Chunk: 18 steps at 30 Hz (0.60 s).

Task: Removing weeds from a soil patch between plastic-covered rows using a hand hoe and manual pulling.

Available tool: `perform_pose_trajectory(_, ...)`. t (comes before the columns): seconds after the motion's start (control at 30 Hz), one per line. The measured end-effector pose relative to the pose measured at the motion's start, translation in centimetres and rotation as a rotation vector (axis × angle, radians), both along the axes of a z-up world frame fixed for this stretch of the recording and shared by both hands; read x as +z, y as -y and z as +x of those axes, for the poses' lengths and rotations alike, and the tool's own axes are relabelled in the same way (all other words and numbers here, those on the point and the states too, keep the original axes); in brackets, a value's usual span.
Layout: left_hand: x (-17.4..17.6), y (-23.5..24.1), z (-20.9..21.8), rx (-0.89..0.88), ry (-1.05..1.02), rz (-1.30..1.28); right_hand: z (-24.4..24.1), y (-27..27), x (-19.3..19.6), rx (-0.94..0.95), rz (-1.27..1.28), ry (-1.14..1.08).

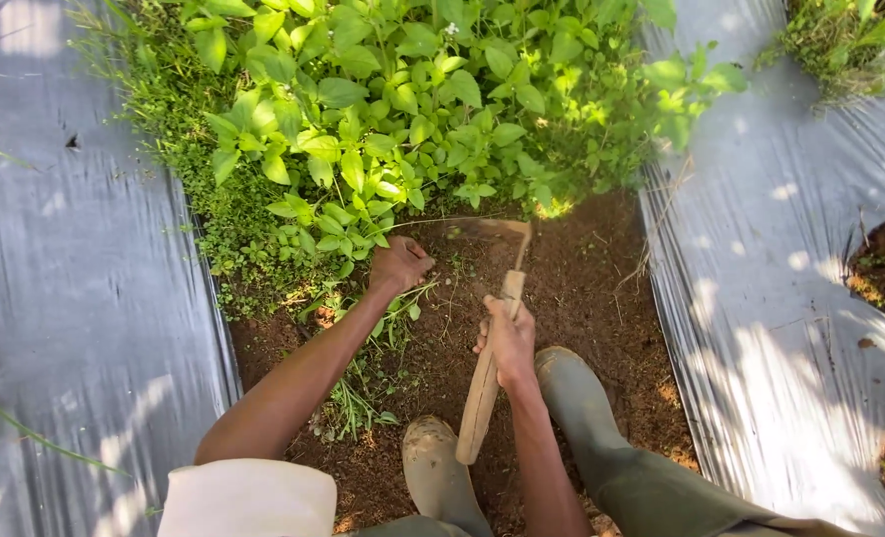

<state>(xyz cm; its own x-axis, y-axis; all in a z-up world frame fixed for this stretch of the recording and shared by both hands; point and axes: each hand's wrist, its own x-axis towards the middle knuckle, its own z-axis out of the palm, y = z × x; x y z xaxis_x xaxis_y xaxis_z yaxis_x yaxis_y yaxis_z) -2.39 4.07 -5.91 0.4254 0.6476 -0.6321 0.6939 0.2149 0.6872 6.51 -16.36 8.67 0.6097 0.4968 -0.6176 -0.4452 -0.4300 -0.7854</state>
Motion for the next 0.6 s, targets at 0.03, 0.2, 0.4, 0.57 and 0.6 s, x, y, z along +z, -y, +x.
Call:
perform_pose_trajectory(0.03, 1.0, 0.7, -0.3, -0.147, -0.053, 0.135, 0.6, -0.1, -0.4, -0.060, 0.010, 0.031)
perform_pose_trajectory(0.2, 3.4, 5.4, -1.3, -0.578, -0.171, 0.345, -3.2, -2.2, -5.1, -0.448, 0.047, -0.153)
perform_pose_trajectory(0.4, 5.3, 5.1, -6.4, -1.260, -0.507, 0.720, -11.9, -3.7, -5.8, -0.399, -0.072, -0.312)
perform_pose_trajectory(0.57, 0.9, 4.0, -10.0, -1.182, -0.564, 0.669, -11.8, -3.6, -3.7, -0.301, -0.092, -0.317)
perform_pose_trajectory(0.6, 2.0, 4.0, -10.1, -1.156, -0.548, 0.638, -11.0, -3.6, -4.5, -0.304, -0.067, -0.261)
